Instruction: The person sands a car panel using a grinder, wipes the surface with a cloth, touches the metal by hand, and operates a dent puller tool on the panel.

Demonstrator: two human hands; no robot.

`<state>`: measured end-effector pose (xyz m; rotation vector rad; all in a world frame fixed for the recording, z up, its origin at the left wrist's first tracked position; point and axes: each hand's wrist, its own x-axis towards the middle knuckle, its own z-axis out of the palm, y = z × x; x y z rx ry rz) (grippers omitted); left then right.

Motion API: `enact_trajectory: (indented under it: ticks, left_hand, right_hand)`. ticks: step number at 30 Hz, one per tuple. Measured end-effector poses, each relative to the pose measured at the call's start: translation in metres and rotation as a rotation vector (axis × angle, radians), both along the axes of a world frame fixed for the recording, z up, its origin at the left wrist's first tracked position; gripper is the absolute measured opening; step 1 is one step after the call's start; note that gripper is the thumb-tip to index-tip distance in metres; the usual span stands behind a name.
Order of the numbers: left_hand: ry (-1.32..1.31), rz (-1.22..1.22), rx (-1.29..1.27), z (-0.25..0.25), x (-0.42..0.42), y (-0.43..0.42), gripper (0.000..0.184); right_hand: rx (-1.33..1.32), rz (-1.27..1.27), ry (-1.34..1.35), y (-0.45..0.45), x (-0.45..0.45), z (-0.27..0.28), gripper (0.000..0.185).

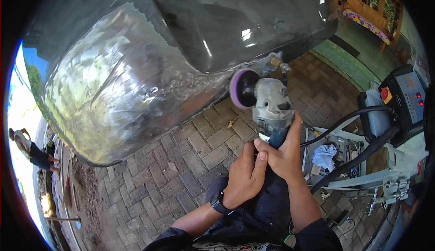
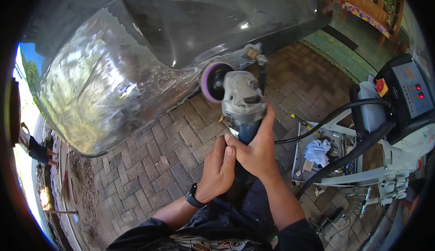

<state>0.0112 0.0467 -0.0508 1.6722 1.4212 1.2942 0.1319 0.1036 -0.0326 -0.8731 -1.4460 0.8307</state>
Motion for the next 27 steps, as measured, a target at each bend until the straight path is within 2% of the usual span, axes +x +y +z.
enact_trajectory:
  ticks: [2,3,6,7,10,13,20,23,27]
  left_hand:
    - [-0.011,0.047,0.019,-0.013,0.000,-0.008,0.042]
    - [-0.014,0.070,0.030,-0.021,-0.001,-0.011,0.043]
    - [-0.173,0.114,0.076,-0.035,-0.004,-0.017,0.049]
    - [-0.217,0.126,0.089,-0.035,-0.005,-0.017,0.055]
    - [-0.159,0.086,0.059,-0.017,-0.018,-0.022,0.058]
    - [-0.201,0.100,0.138,-0.012,-0.015,-0.025,0.056]
    - [-0.272,-0.023,0.027,0.021,-0.014,-0.029,0.049]
    - [-0.248,-0.020,0.042,0.019,-0.018,-0.026,0.048]
    - [-0.241,-0.050,0.062,0.023,-0.024,-0.030,0.050]
  right_hand:
    - [0.032,-0.024,-0.024,-0.003,-0.005,-0.007,0.093]
    - [0.067,0.062,-0.013,-0.004,-0.008,-0.009,0.096]
    - [0.129,0.139,-0.240,-0.014,-0.011,0.000,0.100]
    - [0.115,0.165,-0.210,-0.016,-0.014,0.001,0.101]
    - [0.226,0.106,-0.213,-0.015,-0.022,0.012,0.101]
    - [0.086,0.247,-0.210,-0.020,-0.018,0.034,0.100]
    - [-0.031,0.230,-0.238,-0.024,-0.013,0.068,0.099]
    - [0.084,0.196,-0.314,-0.019,-0.015,0.063,0.099]
    - [0.034,0.215,-0.308,-0.025,-0.016,0.067,0.097]
